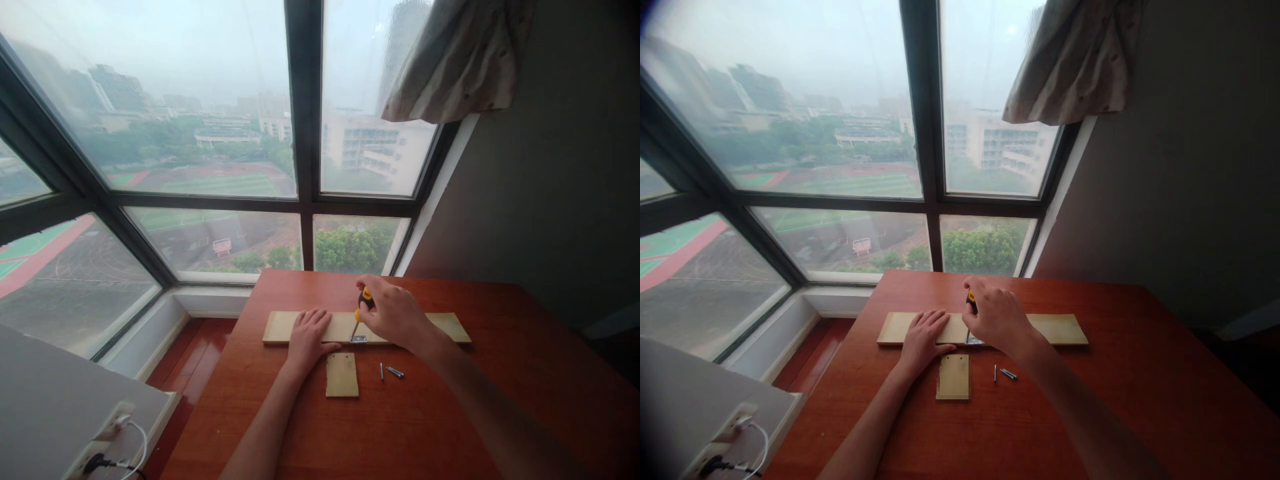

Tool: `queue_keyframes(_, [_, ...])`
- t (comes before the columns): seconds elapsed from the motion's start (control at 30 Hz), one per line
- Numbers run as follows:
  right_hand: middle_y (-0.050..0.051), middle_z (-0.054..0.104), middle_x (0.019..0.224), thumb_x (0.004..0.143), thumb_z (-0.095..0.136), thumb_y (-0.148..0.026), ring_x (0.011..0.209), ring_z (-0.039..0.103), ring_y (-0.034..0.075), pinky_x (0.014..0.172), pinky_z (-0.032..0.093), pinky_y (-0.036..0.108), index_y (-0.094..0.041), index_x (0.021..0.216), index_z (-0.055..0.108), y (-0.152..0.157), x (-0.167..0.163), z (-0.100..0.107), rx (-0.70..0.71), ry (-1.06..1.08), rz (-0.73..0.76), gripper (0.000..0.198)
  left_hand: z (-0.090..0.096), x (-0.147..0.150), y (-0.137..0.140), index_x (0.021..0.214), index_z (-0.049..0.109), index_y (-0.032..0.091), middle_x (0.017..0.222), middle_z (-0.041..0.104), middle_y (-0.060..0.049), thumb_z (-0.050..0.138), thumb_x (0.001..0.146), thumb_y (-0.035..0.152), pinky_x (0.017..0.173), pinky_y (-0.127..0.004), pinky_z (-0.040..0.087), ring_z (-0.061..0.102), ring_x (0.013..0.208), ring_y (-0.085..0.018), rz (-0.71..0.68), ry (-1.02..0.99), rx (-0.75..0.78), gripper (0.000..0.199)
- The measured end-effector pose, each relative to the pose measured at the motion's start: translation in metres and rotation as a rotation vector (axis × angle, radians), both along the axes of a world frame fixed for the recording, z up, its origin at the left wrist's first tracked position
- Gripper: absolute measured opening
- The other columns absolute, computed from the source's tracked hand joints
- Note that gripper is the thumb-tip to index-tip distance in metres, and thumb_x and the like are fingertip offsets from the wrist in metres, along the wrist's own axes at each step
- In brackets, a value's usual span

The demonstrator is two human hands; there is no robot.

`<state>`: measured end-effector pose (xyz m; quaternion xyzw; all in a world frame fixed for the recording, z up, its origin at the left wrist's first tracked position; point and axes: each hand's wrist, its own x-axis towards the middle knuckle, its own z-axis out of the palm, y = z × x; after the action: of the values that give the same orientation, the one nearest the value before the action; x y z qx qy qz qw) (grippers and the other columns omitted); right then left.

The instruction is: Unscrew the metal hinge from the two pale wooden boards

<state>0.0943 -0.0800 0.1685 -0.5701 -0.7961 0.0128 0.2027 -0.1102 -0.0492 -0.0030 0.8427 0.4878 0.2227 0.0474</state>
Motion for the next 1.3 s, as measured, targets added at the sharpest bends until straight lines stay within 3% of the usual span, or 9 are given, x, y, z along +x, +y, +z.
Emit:
queue_keyframes(0.2, [0.003,0.067,0.1,0.086,0.05,-0.034,0.079,0.063,0.018,0.066,0.039,0.029,-0.023,0.105,0.056,-0.0001,-0.0003,0.0039,-0.015,-0.006,-0.011,0.022,-0.0008,-0.0003,-0.0001,0.127,0.052,0.027,0.133,0.056,-0.007,0.073,0.067,0.055,0.106,-0.046,0.03,0.047,0.122,-0.029,-0.001,-0.004,0.01,0.069])
queue_keyframes(0.3, [0.003,0.067,0.1,0.086,0.048,-0.029,0.082,0.062,0.018,0.068,0.039,0.028,-0.023,0.102,0.056,0.001,0.0,0.0024,-0.025,-0.007,-0.001,0.019,-0.0015,-0.0006,0.0001,0.128,0.052,0.027,0.133,0.055,-0.007,0.073,0.068,0.055,0.107,-0.045,0.029,0.047,0.123,-0.028,-0.006,-0.007,0.015,0.069])
queue_keyframes(0.47, [0.004,0.063,0.113,0.075,0.052,-0.017,0.093,0.061,0.02,0.073,0.04,0.029,-0.023,0.115,0.051,-0.0019,0.0012,0.003,-0.032,-0.013,0.045,0.041,-0.0015,-0.0009,-0.0001,0.128,0.052,0.027,0.133,0.055,-0.008,0.071,0.07,0.056,0.107,-0.046,0.029,0.047,0.123,-0.029,-0.006,-0.008,0.013,0.068])
queue_keyframes(0.67, [0.004,0.068,0.098,0.09,0.045,-0.038,0.082,0.063,0.02,0.066,0.038,0.029,-0.023,0.101,0.057,0.0012,-0.0018,0.0054,-0.038,-0.049,-0.032,0.022,-0.0018,-0.0012,-0.0003,0.128,0.051,0.027,0.134,0.055,-0.007,0.072,0.068,0.056,0.107,-0.047,0.029,0.047,0.123,-0.03,-0.004,0.005,0.018,0.07])
queue_keyframes(0.77, [0.003,0.068,0.101,0.088,0.046,-0.031,0.084,0.063,0.019,0.067,0.038,0.029,-0.023,0.104,0.056,0.0017,-0.0013,0.0047,-0.035,-0.038,-0.027,0.021,-0.0014,-0.0012,-0.0002,0.129,0.051,0.027,0.134,0.055,-0.007,0.07,0.069,0.058,0.107,-0.046,0.029,0.047,0.124,-0.029,-0.004,0.01,0.021,0.07])
queue_keyframes(0.9, [0.004,0.064,0.113,0.078,0.053,-0.021,0.091,0.062,0.02,0.07,0.039,0.029,-0.024,0.116,0.05,-0.001,0.0003,0.0054,-0.043,-0.021,0.024,0.039,0.0004,-0.0009,-0.0004,0.128,0.053,0.027,0.133,0.055,-0.008,0.066,0.07,0.063,0.107,-0.046,0.03,0.047,0.123,-0.029,-0.005,0.014,0.021,0.07])
queue_keyframes(1.1, [0.003,0.068,0.099,0.089,0.047,-0.04,0.082,0.063,0.02,0.065,0.038,0.029,-0.024,0.103,0.058,0.0015,-0.0024,0.0063,-0.027,-0.03,-0.026,0.023,-0.0016,-0.0001,-0.0001,0.127,0.054,0.026,0.131,0.057,-0.009,0.058,0.077,0.062,0.107,-0.045,0.029,0.047,0.124,-0.029,-0.002,0.014,0.041,0.062])
queue_keyframes(1.2, [0.003,0.069,0.099,0.089,0.046,-0.034,0.084,0.063,0.019,0.068,0.039,0.029,-0.024,0.103,0.058,0.0028,-0.0029,0.0046,-0.032,-0.024,-0.024,0.021,-0.0029,0.0004,0.0006,0.126,0.054,0.026,0.131,0.057,-0.008,0.059,0.077,0.062,0.106,-0.045,0.03,0.047,0.124,-0.029,0.002,0.025,0.046,0.061])
queue_keyframes(1.3, [0.004,0.066,0.107,0.081,0.051,-0.024,0.089,0.062,0.02,0.071,0.039,0.029,-0.023,0.112,0.055,0.0013,-0.0021,0.0044,-0.017,-0.018,-0.002,0.031,-0.0022,0.0006,0.001,0.126,0.055,0.027,0.131,0.057,-0.008,0.06,0.076,0.061,0.106,-0.045,0.03,0.047,0.123,-0.029,0.004,0.033,0.042,0.06])
